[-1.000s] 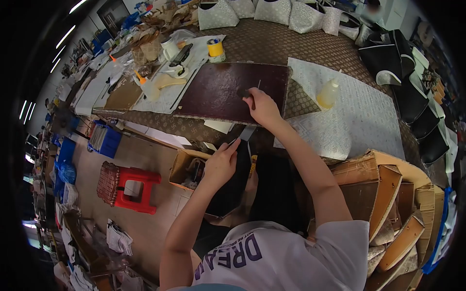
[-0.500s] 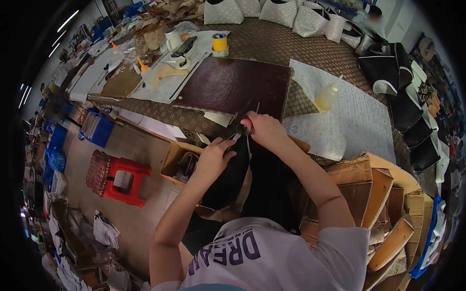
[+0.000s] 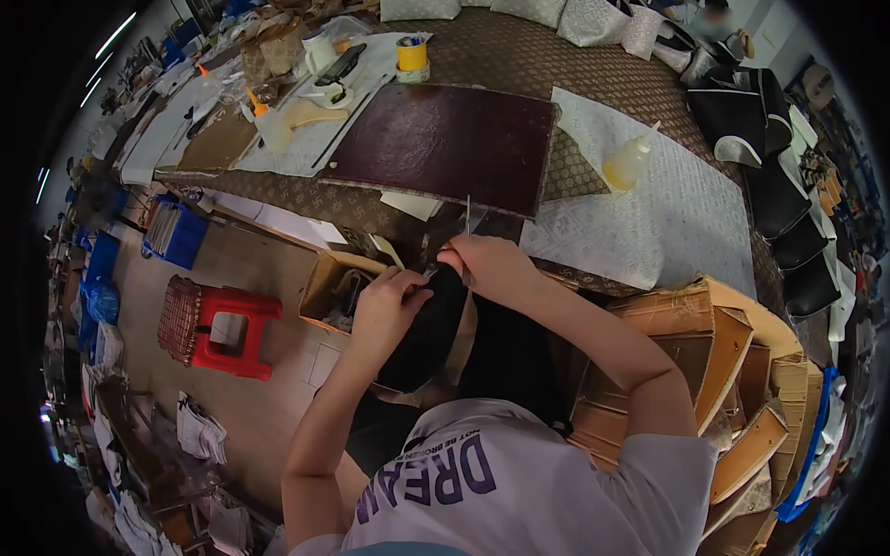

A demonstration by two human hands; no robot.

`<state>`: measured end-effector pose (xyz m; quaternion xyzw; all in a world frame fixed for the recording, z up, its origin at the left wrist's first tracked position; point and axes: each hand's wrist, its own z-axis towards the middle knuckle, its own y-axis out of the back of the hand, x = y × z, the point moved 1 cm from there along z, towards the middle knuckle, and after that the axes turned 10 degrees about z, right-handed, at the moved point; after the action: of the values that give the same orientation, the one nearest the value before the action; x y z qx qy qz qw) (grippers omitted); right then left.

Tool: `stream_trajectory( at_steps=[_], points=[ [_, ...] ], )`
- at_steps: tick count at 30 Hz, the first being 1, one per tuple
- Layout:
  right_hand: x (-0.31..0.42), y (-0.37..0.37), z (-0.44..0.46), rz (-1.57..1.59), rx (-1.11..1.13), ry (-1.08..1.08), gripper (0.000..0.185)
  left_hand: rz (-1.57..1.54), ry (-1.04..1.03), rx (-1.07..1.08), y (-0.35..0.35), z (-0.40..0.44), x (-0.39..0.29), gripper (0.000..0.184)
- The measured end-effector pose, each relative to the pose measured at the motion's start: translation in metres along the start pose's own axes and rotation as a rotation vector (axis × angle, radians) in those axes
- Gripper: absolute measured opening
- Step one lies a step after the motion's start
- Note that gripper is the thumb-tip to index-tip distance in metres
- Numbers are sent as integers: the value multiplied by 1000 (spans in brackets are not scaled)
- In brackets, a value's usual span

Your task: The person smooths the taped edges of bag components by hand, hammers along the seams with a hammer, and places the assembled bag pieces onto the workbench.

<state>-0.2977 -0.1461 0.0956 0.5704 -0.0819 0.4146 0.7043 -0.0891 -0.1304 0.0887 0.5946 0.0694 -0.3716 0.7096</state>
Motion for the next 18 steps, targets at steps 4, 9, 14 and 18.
stream_trajectory(
  at_steps=[4,9,14,18],
  points=[
    [13,18,18,-106,-208,-112,27,55,-47,-107,-6,-12,1,16],
    [12,1,0,-93,-32,-65,23,44,-75,-18,17,-17,-1,21],
    [36,6,7,64,-367,55,24,-82,153,64,11,-27,0,24],
    [15,-2,-5,-36,-13,-49,25,-153,198,20,8,-30,2,22]
  ],
)
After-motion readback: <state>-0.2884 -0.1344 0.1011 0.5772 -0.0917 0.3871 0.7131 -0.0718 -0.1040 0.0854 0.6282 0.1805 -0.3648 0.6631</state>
